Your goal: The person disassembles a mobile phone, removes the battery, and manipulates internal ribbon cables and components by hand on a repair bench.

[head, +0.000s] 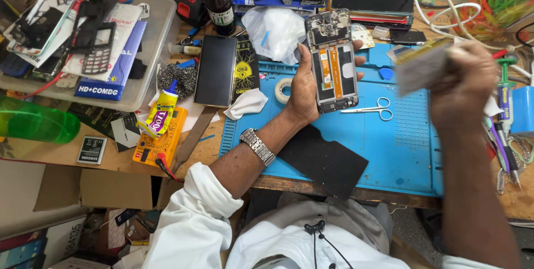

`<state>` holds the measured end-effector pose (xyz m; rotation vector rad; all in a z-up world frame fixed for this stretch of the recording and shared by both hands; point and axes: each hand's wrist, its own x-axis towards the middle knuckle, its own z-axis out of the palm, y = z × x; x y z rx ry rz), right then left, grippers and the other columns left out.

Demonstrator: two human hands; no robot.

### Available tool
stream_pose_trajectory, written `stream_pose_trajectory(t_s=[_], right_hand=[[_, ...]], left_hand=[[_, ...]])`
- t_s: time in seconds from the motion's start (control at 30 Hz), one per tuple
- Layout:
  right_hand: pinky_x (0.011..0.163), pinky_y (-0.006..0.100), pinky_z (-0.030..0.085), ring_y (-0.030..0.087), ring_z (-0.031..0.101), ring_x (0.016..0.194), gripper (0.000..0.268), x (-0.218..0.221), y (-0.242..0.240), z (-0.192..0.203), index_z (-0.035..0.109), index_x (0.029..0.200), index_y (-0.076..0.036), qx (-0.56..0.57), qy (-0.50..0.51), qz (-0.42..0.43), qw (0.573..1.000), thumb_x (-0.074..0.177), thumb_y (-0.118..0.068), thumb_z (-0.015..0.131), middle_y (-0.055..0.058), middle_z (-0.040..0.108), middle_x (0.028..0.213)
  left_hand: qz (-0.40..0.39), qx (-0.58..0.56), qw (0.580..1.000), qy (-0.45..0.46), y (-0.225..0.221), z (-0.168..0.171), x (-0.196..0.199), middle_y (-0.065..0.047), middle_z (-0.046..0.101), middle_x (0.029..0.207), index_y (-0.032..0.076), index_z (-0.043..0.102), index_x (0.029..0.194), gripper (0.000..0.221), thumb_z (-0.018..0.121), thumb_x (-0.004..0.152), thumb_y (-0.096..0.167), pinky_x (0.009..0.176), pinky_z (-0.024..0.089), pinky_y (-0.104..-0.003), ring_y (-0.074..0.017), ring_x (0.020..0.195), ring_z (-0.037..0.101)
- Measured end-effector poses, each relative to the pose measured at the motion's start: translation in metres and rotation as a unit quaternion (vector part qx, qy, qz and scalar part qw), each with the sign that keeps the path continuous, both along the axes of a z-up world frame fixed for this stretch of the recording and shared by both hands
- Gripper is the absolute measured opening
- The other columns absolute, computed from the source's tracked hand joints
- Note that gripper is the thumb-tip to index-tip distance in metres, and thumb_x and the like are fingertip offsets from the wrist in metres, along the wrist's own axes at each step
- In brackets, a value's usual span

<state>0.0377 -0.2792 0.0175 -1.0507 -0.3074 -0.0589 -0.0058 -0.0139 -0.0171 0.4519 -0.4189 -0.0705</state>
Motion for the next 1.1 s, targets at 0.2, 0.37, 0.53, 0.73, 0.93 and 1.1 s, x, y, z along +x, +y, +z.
stream_pose_trajectory(t_s=[0.2, 0.37, 0.53, 0.73, 0.93, 1.1], right_hand=[[0.079, 0.021, 0.061, 0.008, 0.07, 0.085, 0.008, -0.006, -0.065, -0.017, 0.062, 0.113, -0.005, -0.293, 0.073, -0.094, 0.949, 0.108, -0.008, 0.068, 0.001, 0.07, 0.101], [0.077, 0.034, 0.057, 0.022, 0.07, 0.091, 0.02, -0.042, -0.029, 0.026, 0.071, 0.109, 0.0, -0.702, -0.167, -0.261, 0.641, 0.093, -0.004, 0.081, 0.011, 0.074, 0.098], [0.087, 0.033, 0.057, 0.021, 0.07, 0.1, 0.024, -0.052, 0.051, 0.067, 0.065, 0.121, -0.002, -0.523, -0.291, -0.138, 0.789, 0.099, 0.002, 0.074, 0.014, 0.07, 0.111], [0.087, 0.04, 0.058, 0.025, 0.071, 0.099, 0.038, -0.048, 0.117, 0.068, 0.062, 0.133, -0.005, -0.544, -0.404, -0.095, 0.729, 0.097, 0.006, 0.067, 0.01, 0.074, 0.112], [0.095, 0.044, 0.055, 0.028, 0.072, 0.109, 0.046, -0.046, 0.126, 0.064, 0.057, 0.138, -0.007, -0.576, -0.422, -0.115, 0.691, 0.095, 0.004, 0.068, 0.01, 0.074, 0.111], [0.088, 0.044, 0.056, 0.028, 0.072, 0.103, 0.045, -0.049, 0.126, 0.059, 0.056, 0.14, -0.005, -0.593, -0.407, -0.126, 0.684, 0.098, 0.004, 0.069, 0.01, 0.075, 0.111]], left_hand=[[-0.018, 0.002, 1.0, -0.006, -0.005, -0.007, -0.001, -0.021, 0.056, 0.143, 0.004, 0.045, 0.154, 0.072, 0.019, 0.117, 0.059, 0.105, 0.06, -0.042, -0.0281, 0.133, 0.06], [-0.034, -0.007, 0.999, -0.001, -0.009, -0.01, -0.002, -0.02, 0.055, 0.145, 0.001, 0.045, 0.15, 0.07, 0.018, 0.12, 0.057, 0.103, 0.061, -0.041, -0.0271, 0.124, 0.063], [-0.054, -0.002, 0.999, 0.001, -0.007, -0.012, -0.004, -0.019, 0.059, 0.142, 0.001, 0.046, 0.15, 0.069, 0.019, 0.121, 0.057, 0.099, 0.061, -0.04, -0.0281, 0.119, 0.067], [-0.049, 0.044, 0.996, 0.051, -0.005, -0.015, -0.007, -0.017, 0.064, 0.13, 0.001, 0.05, 0.145, 0.07, 0.019, 0.119, 0.058, 0.101, 0.06, -0.037, -0.0213, 0.118, 0.067], [-0.048, 0.039, 0.995, 0.08, -0.01, -0.015, -0.007, -0.01, 0.063, 0.123, 0.006, 0.046, 0.146, 0.063, 0.02, 0.119, 0.056, 0.094, 0.06, -0.034, -0.0175, 0.113, 0.067], [-0.048, 0.075, 0.993, 0.072, -0.009, -0.015, -0.006, -0.01, 0.061, 0.119, 0.006, 0.044, 0.145, 0.063, 0.019, 0.117, 0.057, 0.089, 0.062, -0.032, -0.0159, 0.111, 0.067]])
